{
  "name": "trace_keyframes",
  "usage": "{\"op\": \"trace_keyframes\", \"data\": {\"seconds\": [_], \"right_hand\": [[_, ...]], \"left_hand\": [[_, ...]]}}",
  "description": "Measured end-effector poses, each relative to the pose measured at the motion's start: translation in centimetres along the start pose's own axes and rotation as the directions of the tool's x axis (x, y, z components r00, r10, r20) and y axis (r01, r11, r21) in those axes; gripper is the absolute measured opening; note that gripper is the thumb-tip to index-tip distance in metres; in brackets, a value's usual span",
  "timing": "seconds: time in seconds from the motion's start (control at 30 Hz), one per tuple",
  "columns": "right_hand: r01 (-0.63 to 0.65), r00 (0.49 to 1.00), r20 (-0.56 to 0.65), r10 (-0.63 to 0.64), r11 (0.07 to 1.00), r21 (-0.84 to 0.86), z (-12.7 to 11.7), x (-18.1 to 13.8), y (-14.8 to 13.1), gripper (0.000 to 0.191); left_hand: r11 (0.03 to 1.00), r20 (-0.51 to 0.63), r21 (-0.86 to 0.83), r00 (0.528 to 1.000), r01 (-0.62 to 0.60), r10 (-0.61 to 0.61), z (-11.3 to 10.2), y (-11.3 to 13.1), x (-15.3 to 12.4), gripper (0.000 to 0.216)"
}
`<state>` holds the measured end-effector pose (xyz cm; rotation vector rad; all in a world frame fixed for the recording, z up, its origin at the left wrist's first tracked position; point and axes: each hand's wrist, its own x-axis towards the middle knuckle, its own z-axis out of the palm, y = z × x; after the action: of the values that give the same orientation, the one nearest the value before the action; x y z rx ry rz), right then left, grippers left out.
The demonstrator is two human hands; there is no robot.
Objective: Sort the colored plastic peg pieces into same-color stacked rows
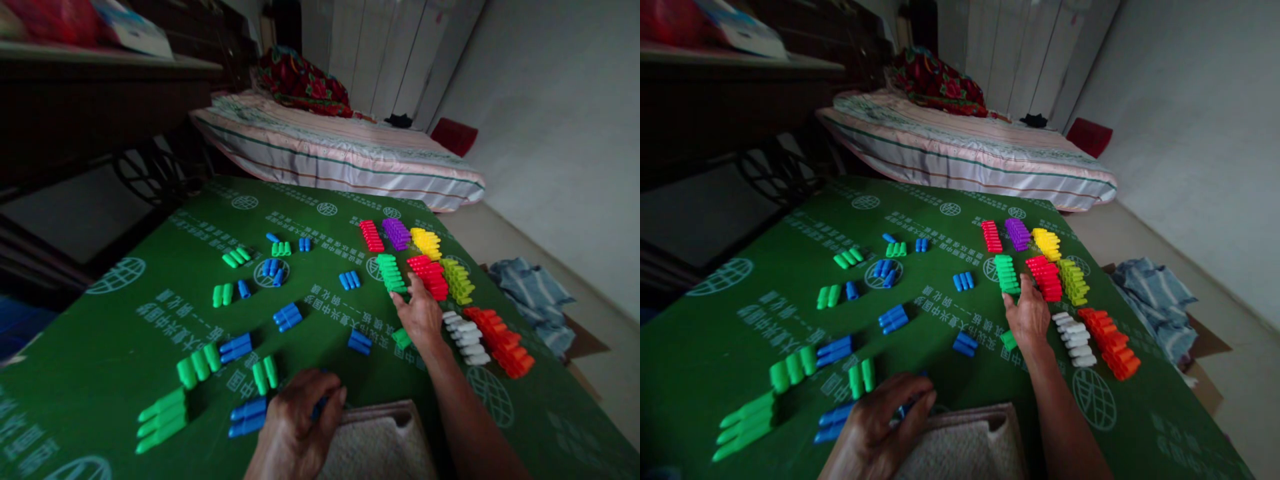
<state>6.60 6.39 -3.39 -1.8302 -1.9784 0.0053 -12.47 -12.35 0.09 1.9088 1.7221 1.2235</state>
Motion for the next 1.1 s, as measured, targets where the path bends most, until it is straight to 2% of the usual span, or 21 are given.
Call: {"op": "trace_keyframes", "data": {"seconds": [0.33, 0.43, 0.57, 0.7, 0.83, 1.1], "right_hand": [[0.01, 0.999, -0.034, -0.008, 0.998, 0.06, -0.1, 0.1, 0.3, 0.06], [0.029, 0.995, -0.097, -0.018, 0.992, 0.119, -0.8, -0.2, 1.0, 0.057], [0.087, 0.987, -0.149, -0.06, 0.979, 0.183, -2.3, -2.1, 2.1, 0.046], [0.15, 0.988, -0.046, -0.145, 0.979, 0.14, -3.7, -5.2, 2.2, 0.041], [0.157, 0.985, 0.066, -0.161, 0.985, 0.067, -3.6, -7.4, 1.6, 0.042], [0.173, 0.985, 0.005, -0.174, 0.982, 0.08, -2.2, -7.9, 2.0, 0.031]], "left_hand": [[1.0, 0.022, -0.012, 0.999, 0.025, -0.025, -0.2, 0.3, 0.1, 0.012], [0.999, 0.032, -0.014, 0.999, 0.035, -0.035, -0.3, 0.3, 0.3, 0.013], [1.0, -0.013, -0.016, 1.0, 0.003, -0.003, -0.4, 0.4, 0.5, 0.014], [1.0, -0.02, -0.019, 1.0, -0.015, 0.014, -0.4, 0.6, 0.5, 0.014], [1.0, 0.014, -0.022, 1.0, 0.001, -0.001, -0.1, 0.7, 0.5, 0.014], [1.0, -0.004, -0.003, 1.0, -0.022, 0.022, -0.2, 0.9, 0.3, 0.014]]}}
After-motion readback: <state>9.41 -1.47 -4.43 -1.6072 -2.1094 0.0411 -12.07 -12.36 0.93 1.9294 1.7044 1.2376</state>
